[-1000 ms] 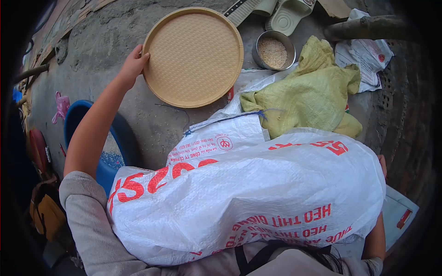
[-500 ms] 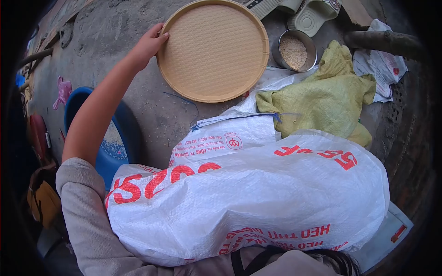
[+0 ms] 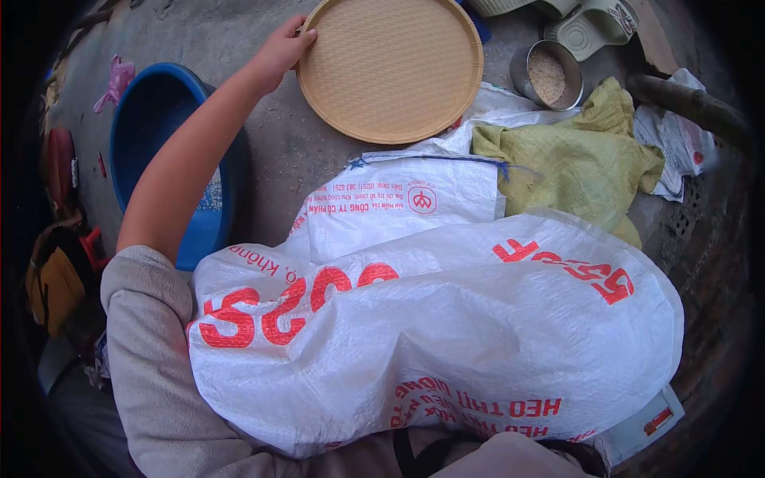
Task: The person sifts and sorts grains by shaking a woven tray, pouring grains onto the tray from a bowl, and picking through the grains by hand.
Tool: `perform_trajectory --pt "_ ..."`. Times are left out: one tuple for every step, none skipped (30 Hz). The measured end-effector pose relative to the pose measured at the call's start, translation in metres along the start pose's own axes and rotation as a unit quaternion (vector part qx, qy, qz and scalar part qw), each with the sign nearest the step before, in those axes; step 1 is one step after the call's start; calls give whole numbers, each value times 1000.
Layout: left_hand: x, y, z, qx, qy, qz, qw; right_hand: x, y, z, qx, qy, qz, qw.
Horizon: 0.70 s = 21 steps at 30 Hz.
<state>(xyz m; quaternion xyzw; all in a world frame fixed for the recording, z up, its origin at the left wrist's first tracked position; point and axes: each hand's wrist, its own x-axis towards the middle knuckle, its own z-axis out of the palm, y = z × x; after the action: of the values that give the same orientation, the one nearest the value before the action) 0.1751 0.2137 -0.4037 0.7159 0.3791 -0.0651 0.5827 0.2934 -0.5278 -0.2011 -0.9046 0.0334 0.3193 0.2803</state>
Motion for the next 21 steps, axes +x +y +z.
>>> perform_trajectory --pt "-2 -2 0 -3 -4 -6 1000 0 -1 -3 -4 1 -4 1000" --pt "-1 -1 -5 -4 -4 -5 1000 4 -3 -1 -3 5 -14 1000" --pt "-2 3 -9 -4 7 6 1000 9 -6 2 -2 8 -27 1000" --pt "-5 6 -10 2 10 -1 1000 16 -8 6 0 8 -39 999" --pt "-10 10 -13 10 14 -7 1000 24 -10 9 2 8 -53 999" --pt "-12 18 -18 22 3 -24 999 32 -11 13 7 9 -67 998" --pt "-10 24 -22 29 12 -14 999 36 -10 17 16 12 -75 997" --pt "-6 28 -23 45 41 3 998 34 -6 23 27 15 -76 997" --pt "-4 29 -24 62 64 14 996 28 0 30 39 14 -71 997" --pt "-4 33 -24 36 65 20 997 21 4 35 47 14 -67 997" --pt "-6 35 -22 43 67 27 996 16 8 38 53 18 -68 996" --pt "-6 39 -19 14 73 5 997 13 8 40 61 26 -76 995" --pt "-8 50 -20 -15 83 -12 996 15 6 43 70 36 -91 993" --pt "-13 62 -20 -9 93 -6 996 19 2 50 83 46 -110 989" --pt "-20 76 -20 -4 107 5 994 29 -7 58 98 58 -136 984" --pt "-14 78 -23 -8 126 51 991 39 -17 59 112 68 -163 978" --pt "-11 82 -29 -13 144 91 985 48 -31 60 123 75 -187 972" --pt "-20 99 -36 -14 163 110 980 55 -46 58 129 79 -210 966" --pt "-32 112 -39 -56 154 119 979 59 -59 55 131 81 -231 961" --pt "-46 121 -42 -98 142 127 977 60 -70 51 132 82 -249 956" --pt "-63 134 -48 -101 154 140 973 47 -114 55 132 84 -263 952"
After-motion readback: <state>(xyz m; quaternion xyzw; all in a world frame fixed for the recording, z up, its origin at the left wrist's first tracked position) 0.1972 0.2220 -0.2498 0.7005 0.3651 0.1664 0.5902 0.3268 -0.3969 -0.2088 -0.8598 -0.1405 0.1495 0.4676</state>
